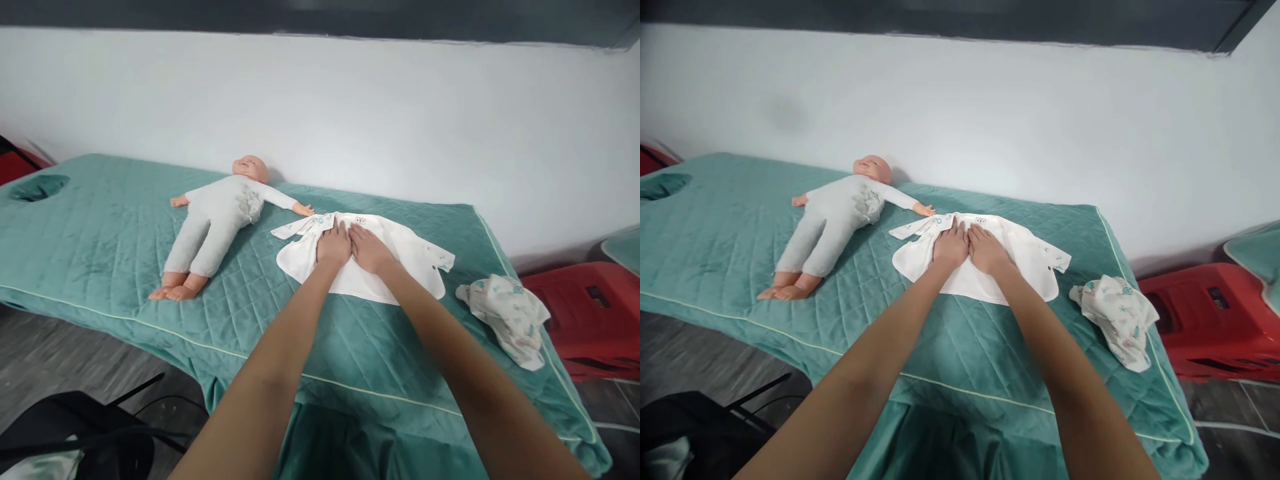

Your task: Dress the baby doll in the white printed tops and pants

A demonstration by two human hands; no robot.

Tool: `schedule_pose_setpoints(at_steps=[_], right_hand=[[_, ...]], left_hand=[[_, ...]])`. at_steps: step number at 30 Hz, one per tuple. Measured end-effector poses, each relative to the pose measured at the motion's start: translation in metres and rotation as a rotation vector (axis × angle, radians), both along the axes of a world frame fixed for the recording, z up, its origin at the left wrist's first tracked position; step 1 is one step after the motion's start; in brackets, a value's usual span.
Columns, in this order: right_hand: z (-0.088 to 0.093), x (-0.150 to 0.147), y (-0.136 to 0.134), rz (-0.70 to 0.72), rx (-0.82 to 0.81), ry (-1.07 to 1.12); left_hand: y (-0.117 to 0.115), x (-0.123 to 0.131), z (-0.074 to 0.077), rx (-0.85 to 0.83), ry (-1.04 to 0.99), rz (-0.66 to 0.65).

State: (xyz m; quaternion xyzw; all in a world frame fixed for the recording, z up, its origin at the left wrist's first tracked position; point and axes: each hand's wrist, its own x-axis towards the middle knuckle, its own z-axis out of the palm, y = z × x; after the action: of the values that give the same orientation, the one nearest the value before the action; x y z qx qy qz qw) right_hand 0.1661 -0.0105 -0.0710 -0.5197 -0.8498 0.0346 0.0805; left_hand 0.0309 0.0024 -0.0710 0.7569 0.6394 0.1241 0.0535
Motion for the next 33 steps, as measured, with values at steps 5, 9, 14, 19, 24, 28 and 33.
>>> schedule_pose_setpoints(at_steps=[5,9,14,19,24,28,33], right_hand=[[0.003,-0.001,0.016,-0.052,-0.039,-0.026],[0.005,-0.006,0.021,-0.123,-0.048,-0.042],[0.002,-0.010,0.016,-0.247,-0.052,-0.030],[0.000,-0.015,-0.001,-0.373,-0.038,-0.014],[-0.003,-0.014,-0.031,-0.332,0.015,0.003],[-0.002,-0.006,-0.052,-0.205,0.017,0.022],[0.010,-0.015,-0.051,-0.075,-0.009,0.189]], left_hand=[[-0.005,0.001,0.002,0.071,0.011,0.014],[-0.008,0.002,0.004,0.101,0.025,-0.005],[-0.008,0.002,0.001,0.104,0.017,-0.004],[-0.019,0.004,0.002,0.118,0.009,0.016],[-0.068,-0.015,0.008,0.169,-0.199,-0.076],[-0.092,-0.070,0.008,0.328,-0.341,-0.022],[-0.051,-0.152,-0.001,0.280,-0.304,0.198]])
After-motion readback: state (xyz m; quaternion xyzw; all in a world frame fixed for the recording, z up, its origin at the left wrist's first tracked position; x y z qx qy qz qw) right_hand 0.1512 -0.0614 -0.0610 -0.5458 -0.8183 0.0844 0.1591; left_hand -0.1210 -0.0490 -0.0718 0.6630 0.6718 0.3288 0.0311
